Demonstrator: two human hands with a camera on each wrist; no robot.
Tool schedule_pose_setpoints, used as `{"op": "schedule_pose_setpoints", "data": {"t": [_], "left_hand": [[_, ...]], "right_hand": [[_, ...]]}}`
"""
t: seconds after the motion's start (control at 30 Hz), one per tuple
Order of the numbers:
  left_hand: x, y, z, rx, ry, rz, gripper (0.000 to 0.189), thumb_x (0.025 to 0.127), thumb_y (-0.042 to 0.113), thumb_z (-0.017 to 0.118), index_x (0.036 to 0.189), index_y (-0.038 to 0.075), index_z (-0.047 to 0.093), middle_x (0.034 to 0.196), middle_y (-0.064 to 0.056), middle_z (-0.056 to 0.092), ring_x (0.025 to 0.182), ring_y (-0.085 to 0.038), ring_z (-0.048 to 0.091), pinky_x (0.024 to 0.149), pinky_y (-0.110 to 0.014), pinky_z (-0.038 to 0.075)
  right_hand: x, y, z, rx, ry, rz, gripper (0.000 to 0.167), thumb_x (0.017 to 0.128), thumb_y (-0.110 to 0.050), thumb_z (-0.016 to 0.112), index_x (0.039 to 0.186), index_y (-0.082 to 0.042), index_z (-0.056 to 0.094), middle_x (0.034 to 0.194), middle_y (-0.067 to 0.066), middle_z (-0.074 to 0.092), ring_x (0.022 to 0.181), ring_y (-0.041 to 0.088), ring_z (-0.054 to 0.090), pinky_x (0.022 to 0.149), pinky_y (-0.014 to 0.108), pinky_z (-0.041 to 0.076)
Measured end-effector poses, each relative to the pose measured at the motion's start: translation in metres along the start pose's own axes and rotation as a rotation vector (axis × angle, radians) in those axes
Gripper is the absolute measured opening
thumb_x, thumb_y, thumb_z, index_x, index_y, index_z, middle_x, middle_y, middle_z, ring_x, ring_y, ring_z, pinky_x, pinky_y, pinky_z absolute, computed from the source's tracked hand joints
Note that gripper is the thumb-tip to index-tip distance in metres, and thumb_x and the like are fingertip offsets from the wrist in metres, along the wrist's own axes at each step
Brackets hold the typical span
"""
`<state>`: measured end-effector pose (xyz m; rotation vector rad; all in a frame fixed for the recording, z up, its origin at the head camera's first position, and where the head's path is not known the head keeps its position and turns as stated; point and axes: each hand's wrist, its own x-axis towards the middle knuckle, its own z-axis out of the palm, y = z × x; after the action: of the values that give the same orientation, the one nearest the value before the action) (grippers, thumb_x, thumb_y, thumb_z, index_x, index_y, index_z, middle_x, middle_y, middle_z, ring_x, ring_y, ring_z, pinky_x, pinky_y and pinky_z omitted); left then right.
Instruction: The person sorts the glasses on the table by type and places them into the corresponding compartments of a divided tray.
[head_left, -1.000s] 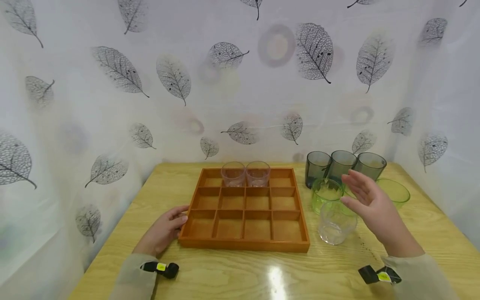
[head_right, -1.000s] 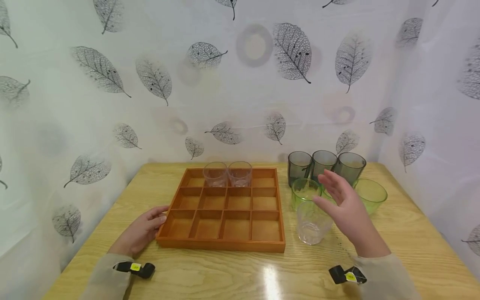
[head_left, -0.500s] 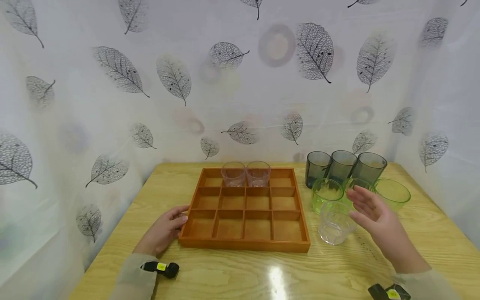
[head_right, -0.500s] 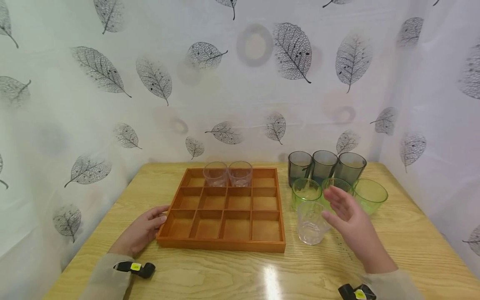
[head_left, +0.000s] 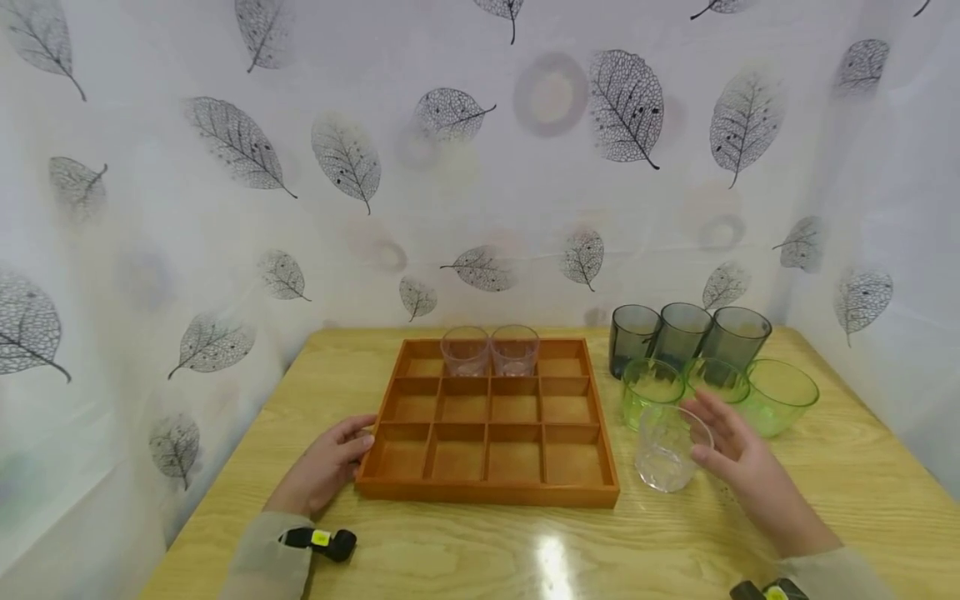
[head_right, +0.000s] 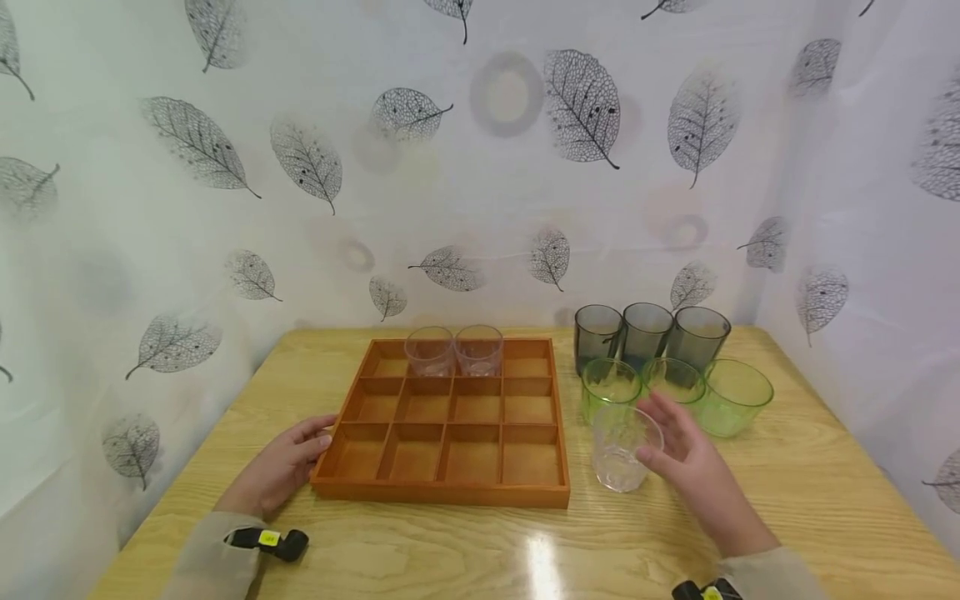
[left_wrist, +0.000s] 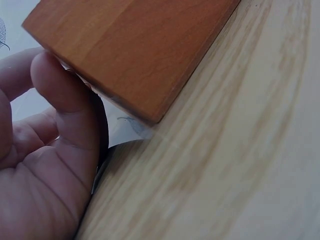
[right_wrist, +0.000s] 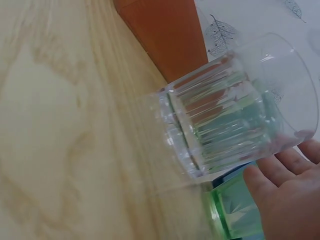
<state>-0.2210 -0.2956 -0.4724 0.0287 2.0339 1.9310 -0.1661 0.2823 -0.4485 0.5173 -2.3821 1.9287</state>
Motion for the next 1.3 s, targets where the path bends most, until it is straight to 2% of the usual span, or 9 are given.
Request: {"op": "schedule_pose_setpoints", "data": {"t": [0.13,0.27,0.43,0.6,0.73,0.83,1.2,1.3], "left_hand": [[0.001,-0.001,0.0,0.003,-0.003,0.003,0.059,0.107,0.018,0.053,0.157,-0.001,0.027,0.116,-0.01,0.054,0.083,-0.015,0.055,0.068,-0.026,0.048],[0.001,-0.001,-0.001,0.006,-0.003,-0.007,0.059,0.107,0.018,0.053,0.157,-0.001,0.027,0.116,-0.009,0.055,0.084,-0.015,0.057,0.068,-0.026,0.049],[-0.001,0.001,0.0,0.008,-0.02,0.009,0.062,0.108,0.02,0.053,0.157,-0.002,0.023,0.117,-0.01,0.055,0.083,-0.015,0.056,0.068,-0.026,0.049],[-0.001,0.003,0.0,-0.001,-0.009,-0.008,0.062,0.107,0.02,0.053,0.158,-0.001,0.024,0.119,-0.011,0.054,0.084,-0.014,0.056,0.068,-0.026,0.049],[0.0,0.001,0.001,-0.01,0.013,-0.024,0.061,0.106,0.019,0.055,0.157,-0.001,0.027,0.118,-0.011,0.053,0.083,-0.014,0.056,0.067,-0.025,0.048],[0.001,0.0,0.001,-0.015,0.025,-0.033,0.059,0.106,0.018,0.056,0.156,0.0,0.029,0.117,-0.011,0.053,0.083,-0.015,0.055,0.067,-0.025,0.048],[0.0,0.001,0.0,0.021,0.009,-0.034,0.059,0.108,0.018,0.051,0.157,0.0,0.025,0.12,-0.011,0.052,0.087,-0.015,0.056,0.07,-0.026,0.049],[0.0,0.003,0.001,0.019,0.007,-0.034,0.059,0.108,0.018,0.052,0.157,0.0,0.026,0.119,-0.01,0.053,0.086,-0.014,0.056,0.069,-0.025,0.048]], "right_hand": [[-0.002,0.005,0.002,0.021,-0.016,0.005,0.076,0.101,0.006,0.052,0.162,-0.005,0.009,0.162,0.017,0.027,0.135,-0.006,0.039,0.098,0.015,0.038],[-0.002,0.011,0.005,0.004,-0.032,-0.006,0.078,0.099,0.008,0.055,0.161,-0.001,0.008,0.159,0.023,0.03,0.133,-0.006,0.041,0.097,0.018,0.041],[-0.001,0.016,0.006,0.024,-0.051,0.008,0.084,0.096,0.009,0.057,0.161,-0.002,0.004,0.159,0.029,0.022,0.132,-0.007,0.041,0.098,0.018,0.04],[-0.001,0.018,0.007,0.012,-0.065,0.04,0.089,0.096,0.006,0.061,0.161,-0.002,0.001,0.159,0.033,0.016,0.13,-0.007,0.042,0.098,0.017,0.039],[-0.001,0.02,0.007,-0.029,-0.065,0.071,0.091,0.096,0.002,0.064,0.162,-0.005,0.002,0.159,0.031,0.021,0.139,0.028,0.041,0.097,0.018,0.039],[-0.001,0.021,0.008,-0.04,-0.073,0.081,0.091,0.096,0.002,0.065,0.162,-0.005,0.002,0.159,0.031,0.021,0.136,0.051,0.029,0.097,0.019,0.039],[-0.001,0.027,0.006,-0.042,-0.075,0.066,0.089,0.096,0.001,0.065,0.161,-0.001,0.004,0.158,0.032,0.024,0.134,0.023,0.044,0.097,0.02,0.041],[-0.001,0.028,0.005,-0.027,-0.076,0.061,0.088,0.096,0.001,0.065,0.16,-0.001,0.005,0.158,0.033,0.023,0.131,0.008,0.046,0.097,0.02,0.042]]}}
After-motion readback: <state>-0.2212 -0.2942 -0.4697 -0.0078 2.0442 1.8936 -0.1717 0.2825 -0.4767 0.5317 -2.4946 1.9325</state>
